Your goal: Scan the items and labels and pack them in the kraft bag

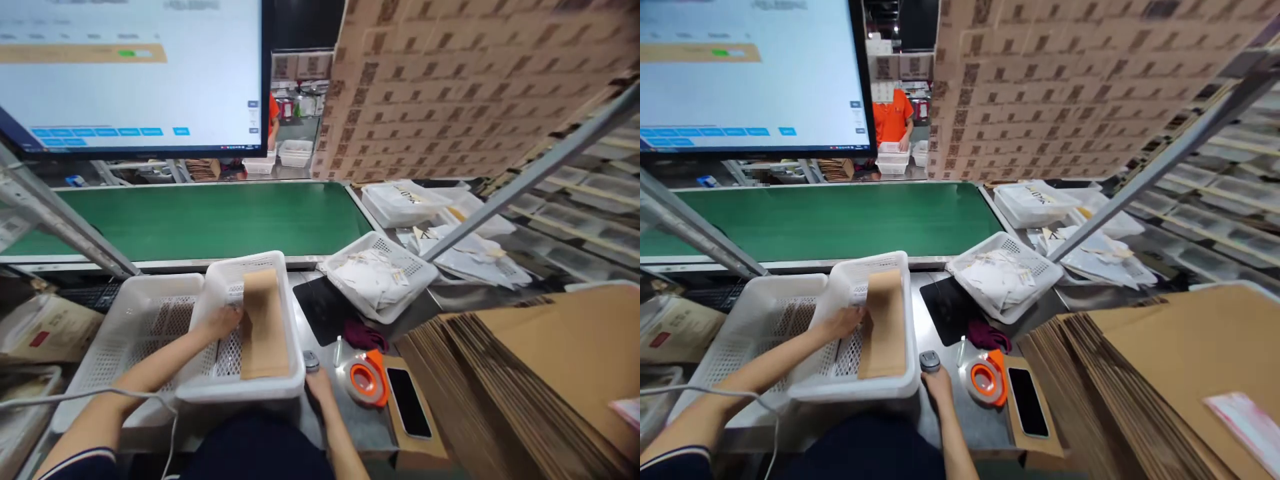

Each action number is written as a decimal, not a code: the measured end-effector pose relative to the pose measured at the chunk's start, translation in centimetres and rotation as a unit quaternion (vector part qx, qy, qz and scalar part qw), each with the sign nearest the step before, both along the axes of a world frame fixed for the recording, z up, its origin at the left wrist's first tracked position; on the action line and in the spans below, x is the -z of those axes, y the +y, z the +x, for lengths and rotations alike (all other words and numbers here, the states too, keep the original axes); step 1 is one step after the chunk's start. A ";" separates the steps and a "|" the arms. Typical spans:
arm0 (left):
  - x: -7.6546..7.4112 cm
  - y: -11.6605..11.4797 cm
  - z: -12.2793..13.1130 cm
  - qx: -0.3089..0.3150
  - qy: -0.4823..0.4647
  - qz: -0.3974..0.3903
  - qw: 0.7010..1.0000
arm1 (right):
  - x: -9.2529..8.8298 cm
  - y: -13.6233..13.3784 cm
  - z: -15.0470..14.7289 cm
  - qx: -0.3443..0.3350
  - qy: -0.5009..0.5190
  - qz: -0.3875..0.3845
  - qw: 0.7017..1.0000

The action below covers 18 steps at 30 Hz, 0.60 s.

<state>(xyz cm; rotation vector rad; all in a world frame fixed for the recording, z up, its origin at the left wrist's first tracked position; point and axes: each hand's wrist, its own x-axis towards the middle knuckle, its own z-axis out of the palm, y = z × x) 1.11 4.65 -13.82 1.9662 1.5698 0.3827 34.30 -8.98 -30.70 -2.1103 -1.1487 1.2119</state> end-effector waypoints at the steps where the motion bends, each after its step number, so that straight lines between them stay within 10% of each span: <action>1: -0.3 -0.1 -0.2 -0.014 -0.008 -0.005 1.000 | 0.2 0.1 0.0 0.001 0.004 -0.004 1.000; 9: -5.9 3.7 -4.6 -0.229 -0.198 -0.038 0.952 | 1.0 0.3 0.1 -0.006 0.016 -0.018 1.000; 18: -8.3 1.4 -4.4 -0.280 -0.355 -0.097 0.887 | -0.2 0.7 0.2 -0.036 -0.006 -0.030 0.999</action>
